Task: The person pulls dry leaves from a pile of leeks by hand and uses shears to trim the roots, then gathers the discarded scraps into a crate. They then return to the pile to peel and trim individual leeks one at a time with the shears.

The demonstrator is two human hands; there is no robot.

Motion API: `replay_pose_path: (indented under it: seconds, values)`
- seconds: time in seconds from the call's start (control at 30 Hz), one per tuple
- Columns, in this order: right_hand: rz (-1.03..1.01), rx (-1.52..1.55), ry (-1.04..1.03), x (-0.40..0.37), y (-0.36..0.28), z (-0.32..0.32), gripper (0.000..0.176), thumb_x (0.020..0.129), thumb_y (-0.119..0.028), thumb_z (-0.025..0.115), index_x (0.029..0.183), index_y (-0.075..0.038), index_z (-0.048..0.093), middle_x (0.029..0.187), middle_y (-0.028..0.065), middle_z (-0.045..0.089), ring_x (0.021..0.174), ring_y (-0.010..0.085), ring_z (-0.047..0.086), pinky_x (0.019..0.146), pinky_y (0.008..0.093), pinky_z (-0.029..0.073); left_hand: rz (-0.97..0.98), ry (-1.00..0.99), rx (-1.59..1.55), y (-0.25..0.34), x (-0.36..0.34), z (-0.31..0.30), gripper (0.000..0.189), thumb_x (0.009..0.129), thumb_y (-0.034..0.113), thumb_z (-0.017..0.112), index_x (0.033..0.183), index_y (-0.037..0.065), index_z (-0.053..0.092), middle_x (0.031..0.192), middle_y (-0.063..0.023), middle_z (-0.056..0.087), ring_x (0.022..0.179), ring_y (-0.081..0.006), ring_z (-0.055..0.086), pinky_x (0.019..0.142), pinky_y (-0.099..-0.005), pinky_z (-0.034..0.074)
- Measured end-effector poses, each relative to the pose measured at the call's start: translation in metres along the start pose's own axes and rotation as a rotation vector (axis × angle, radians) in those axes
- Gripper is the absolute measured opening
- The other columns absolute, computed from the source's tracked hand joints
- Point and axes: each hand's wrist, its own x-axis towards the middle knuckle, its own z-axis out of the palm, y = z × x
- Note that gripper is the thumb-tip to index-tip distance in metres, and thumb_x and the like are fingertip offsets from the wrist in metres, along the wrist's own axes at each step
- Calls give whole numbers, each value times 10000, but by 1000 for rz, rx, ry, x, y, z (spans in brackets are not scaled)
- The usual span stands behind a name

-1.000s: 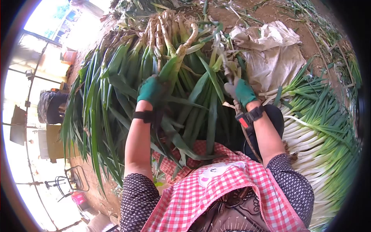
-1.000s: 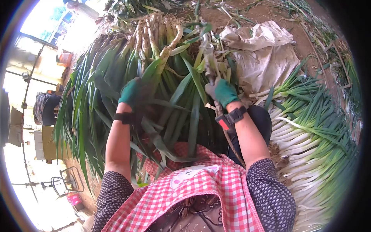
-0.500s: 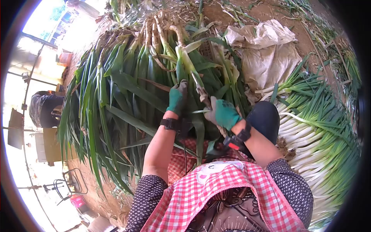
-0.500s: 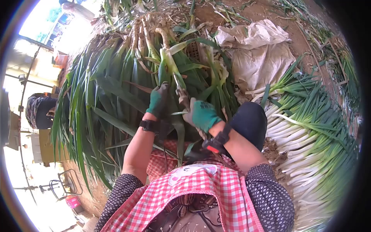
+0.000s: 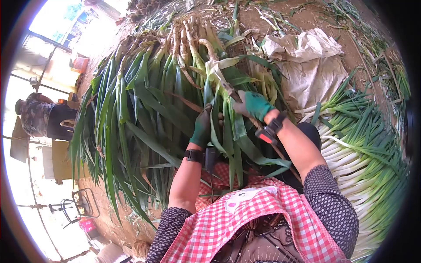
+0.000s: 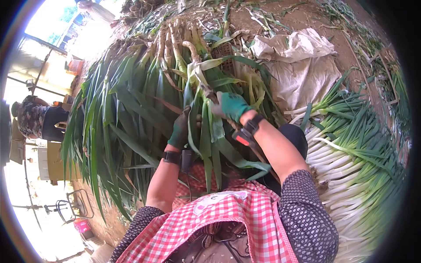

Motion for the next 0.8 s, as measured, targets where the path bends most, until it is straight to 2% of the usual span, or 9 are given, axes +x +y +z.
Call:
replay_pose_path:
  seconds: [0.07, 0.13, 0.2, 0.3, 0.4, 0.43, 0.53, 0.67, 0.8]
  values:
    - [41, 14, -29, -15, -3, -3, 520, 817, -418, 572, 1099, 17, 612, 937, 262, 685, 924, 406, 672, 847, 459, 505, -59, -260, -264, -14, 18, -33, 370, 1038, 362, 437, 1209, 63, 575, 819, -27, 626, 670, -146, 583, 589, -287, 509]
    - [33, -35, 10, -9, 0, -3, 516, 813, -410, 572, 1101, 16, 615, 936, 264, 684, 929, 408, 670, 848, 459, 504, 23, -264, -95, -14, 14, -30, 434, 1023, 446, 441, 1201, 76, 580, 798, 11, 589, 632, -132, 541, 535, -262, 452]
    - [19, -66, 41, 6, 3, -4, 512, 806, -403, 575, 1095, 16, 626, 936, 267, 683, 932, 410, 668, 846, 460, 505, -224, -369, -441, -4, 6, -28, 464, 1014, 475, 439, 1219, 81, 573, 791, 25, 572, 613, -124, 519, 512, -256, 420]
    - [35, -80, 46, 40, -4, -10, 487, 783, -388, 583, 1032, 22, 669, 945, 273, 681, 930, 417, 665, 834, 469, 507, -310, -639, -652, -1, 1, -37, 466, 1013, 465, 420, 1244, 85, 559, 782, 32, 551, 592, -115, 495, 484, -255, 386]
    - [24, -90, 100, 68, -9, -14, 467, 781, -390, 582, 992, 14, 683, 951, 273, 681, 926, 423, 662, 831, 475, 509, -248, -612, -644, -2, -20, -47, 438, 1009, 432, 425, 1259, 95, 549, 777, 32, 542, 563, -114, 471, 449, -269, 365]
    - [63, -65, 0, 67, -12, -23, 481, 818, -370, 540, 1028, 52, 635, 975, 292, 668, 957, 426, 652, 811, 471, 507, -239, -601, -660, -4, -25, -49, 445, 1013, 429, 409, 1263, 88, 548, 773, 34, 542, 545, -111, 463, 422, -270, 343]
    - [-22, -101, 122, 58, 8, -1, 482, 788, -392, 579, 1058, -1, 659, 981, 266, 681, 946, 419, 660, 833, 474, 513, -220, -638, -694, 1, -27, -50, 460, 996, 389, 434, 1292, 64, 564, 725, 71, 417, 521, -80, 380, 449, -245, 312]
    - [47, -79, 26, -3, 14, 12, 441, 811, -382, 570, 1044, -14, 639, 976, 245, 689, 947, 406, 667, 862, 470, 502, -209, -598, -737, 2, -29, -43, 470, 1001, 414, 435, 1294, 67, 555, 764, 58, 481, 559, -93, 417, 457, -243, 336]
    - [36, -177, 81, 1, 9, 15, 458, 821, -382, 575, 1077, -5, 617, 964, 255, 686, 938, 411, 666, 839, 480, 509, -187, -616, -661, -4, -26, -45, 484, 1006, 459, 451, 1299, 83, 535, 840, 28, 569, 643, -116, 492, 493, -253, 387]
